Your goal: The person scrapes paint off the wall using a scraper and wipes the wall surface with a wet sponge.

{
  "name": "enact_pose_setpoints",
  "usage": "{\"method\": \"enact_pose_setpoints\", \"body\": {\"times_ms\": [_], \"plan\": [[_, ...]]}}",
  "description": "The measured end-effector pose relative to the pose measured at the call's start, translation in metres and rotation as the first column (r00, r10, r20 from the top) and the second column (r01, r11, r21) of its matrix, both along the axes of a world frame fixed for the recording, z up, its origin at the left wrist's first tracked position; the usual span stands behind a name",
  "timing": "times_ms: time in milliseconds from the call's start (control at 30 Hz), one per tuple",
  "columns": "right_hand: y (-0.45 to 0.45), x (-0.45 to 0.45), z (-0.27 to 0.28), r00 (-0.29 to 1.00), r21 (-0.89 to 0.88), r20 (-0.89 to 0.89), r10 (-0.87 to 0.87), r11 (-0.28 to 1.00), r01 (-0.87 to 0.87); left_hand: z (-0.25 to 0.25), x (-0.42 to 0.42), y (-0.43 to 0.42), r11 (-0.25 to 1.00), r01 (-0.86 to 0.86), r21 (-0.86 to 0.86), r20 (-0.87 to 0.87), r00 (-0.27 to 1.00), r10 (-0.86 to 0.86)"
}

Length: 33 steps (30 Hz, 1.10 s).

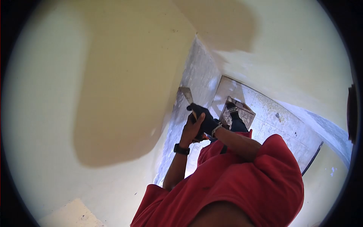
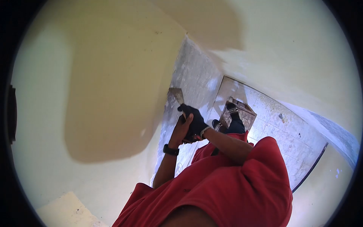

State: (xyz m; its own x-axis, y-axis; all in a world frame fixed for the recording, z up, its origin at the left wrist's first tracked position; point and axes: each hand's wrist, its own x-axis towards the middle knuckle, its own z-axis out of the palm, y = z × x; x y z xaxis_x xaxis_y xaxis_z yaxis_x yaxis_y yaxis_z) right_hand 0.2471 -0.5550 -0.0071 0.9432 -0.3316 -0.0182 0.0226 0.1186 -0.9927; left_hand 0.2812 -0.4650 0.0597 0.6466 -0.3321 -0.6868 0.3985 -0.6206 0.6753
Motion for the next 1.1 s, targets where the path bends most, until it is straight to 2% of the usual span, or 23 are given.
{"method": "enact_pose_setpoints", "body": {"times_ms": [67, 133, 233, 267, 300, 367, 400, 433, 500, 533, 567, 633, 667, 733, 767, 833, 867, 900, 967, 1000, 1033, 1067, 1100], "plan": [[0.032, -0.014, 0.011, 1.0, 0.029, 0.016, -0.021, 0.999, 0.021, 0.025, -0.015, 0.025, 0.997, -0.072, -0.034, 0.008, 0.997, 0.072], [0.057, -0.028, 0.026, 0.964, 0.453, -0.213, 0.162, 0.89, -0.049, 0.045, -0.021, 0.05, 0.995, 0.011, 0.102, -0.169, 0.986, 0.007], [0.1, -0.044, 0.019, 0.978, 0.412, -0.165, 0.126, 0.91, -0.047, 0.038, -0.042, 0.091, 0.994, -0.005, 0.106, -0.082, 0.997, 0.014], [0.117, -0.045, 0.006, 0.995, 0.22, -0.087, 0.058, 0.975, -0.038, 0.034, -0.046, 0.104, 0.99, 0.006, 0.143, -0.08, 0.997, 0.006], [0.124, -0.045, 0.005, 0.995, 0.226, -0.087, 0.057, 0.973, -0.036, 0.023, -0.046, 0.117, 0.989, 0.008, 0.15, -0.081, 0.997, 0.004], [0.135, -0.043, 0.005, 0.999, 0.068, -0.043, -0.006, 0.998, 0.009, 0.007, -0.044, 0.137, 0.967, 0.147, 0.206, 0.269, 0.942, -0.2], [0.137, -0.044, 0.008, 0.999, 0.121, -0.026, -0.023, 0.992, 0.026, 0.005, -0.041, 0.141, 0.964, 0.151, 0.22, 0.196, 0.961, -0.195], [0.137, -0.043, 0.01, 0.999, 0.124, -0.026, -0.027, 0.992, 0.03, 0.003, -0.036, 0.143, 0.963, 0.155, 0.222, 0.195, 0.96, -0.199], [0.137, -0.043, 0.015, 0.981, 0.528, -0.177, 0.078, 0.849, 0.028, 0.007, -0.029, 0.141, 0.95, 0.225, 0.216, 0.111, 0.961, -0.253], [0.139, -0.042, 0.015, 0.991, 0.371, -0.132, -0.012, 0.926, 0.061, 0.014, -0.024, 0.138, 0.936, 0.249, 0.249, -0.015, 0.967, -0.253], [0.141, -0.041, 0.014, 0.991, 0.366, -0.129, -0.016, 0.929, 0.063, 0.015, -0.022, 0.138, 0.937, 0.251, 0.244, -0.01, 0.966, -0.257], [0.145, -0.038, 0.012, 0.997, 0.171, -0.054, -0.059, 0.983, 0.067, 0.015, -0.021, 0.139, 0.912, 0.288, 0.293, 0.065, 0.945, -0.319], [0.148, -0.037, 0.013, 0.997, 0.174, -0.048, -0.06, 0.983, 0.068, 0.015, -0.019, 0.141, 0.911, 0.287, 0.297, 0.07, 0.945, -0.32], [0.153, -0.035, 0.013, 0.982, 0.475, -0.191, -0.002, 0.875, 0.094, 0.015, -0.018, 0.145, 0.887, 0.304, 0.349, 0.069, 0.935, -0.348], [0.153, -0.031, 0.011, 0.982, 0.479, -0.189, -0.007, 0.873, 0.098, 0.012, -0.015, 0.144, 0.883, 0.308, 0.353, 0.07, 0.933, -0.353], [0.152, -0.022, 0.003, 0.972, 0.428, -0.234, -0.016, 0.896, 0.118, 0.006, -0.013, 0.144, 0.91, 0.264, 0.32, 0.234, 0.909, -0.346], [0.149, -0.013, -0.001, 0.984, 0.395, -0.154, -0.094, 0.907, 0.148, 0.01, -0.007, 0.134, 0.911, 0.268, 0.314, 0.297, 0.884, -0.362], [0.138, -0.004, 0.006, 0.97, 0.076, -0.001, -0.243, 0.967, 0.243, 0.016, 0.002, 0.123, 0.874, 0.285, 0.394, 0.298, 0.86, -0.415], [0.124, -0.003, 0.015, 0.981, 0.019, 0.001, -0.193, 0.981, 0.193, 0.023, 0.007, 0.112, 0.873, 0.31, 0.377, 0.224, 0.884, -0.411], [0.124, -0.005, 0.013, 0.982, 0.015, 0.005, -0.191, 0.981, 0.191, 0.019, 0.005, 0.114, 0.875, 0.307, 0.373, 0.228, 0.884, -0.408], [0.13, -0.015, 0.014, 0.983, 0.308, -0.157, -0.093, 0.941, 0.138, 0.013, -0.004, 0.123, 0.882, 0.294, 0.369, 0.227, 0.892, -0.392], [0.135, -0.026, 0.013, 0.959, 0.575, -0.279, 0.045, 0.808, 0.129, 0.007, -0.014, 0.129, 0.888, 0.284, 0.362, 0.225, 0.898, -0.379], [0.149, -0.032, -0.008, 0.99, 0.329, -0.126, -0.067, 0.939, 0.105, 0.003, -0.024, 0.136, 0.887, 0.291, 0.358, 0.224, 0.896, -0.384]]}}
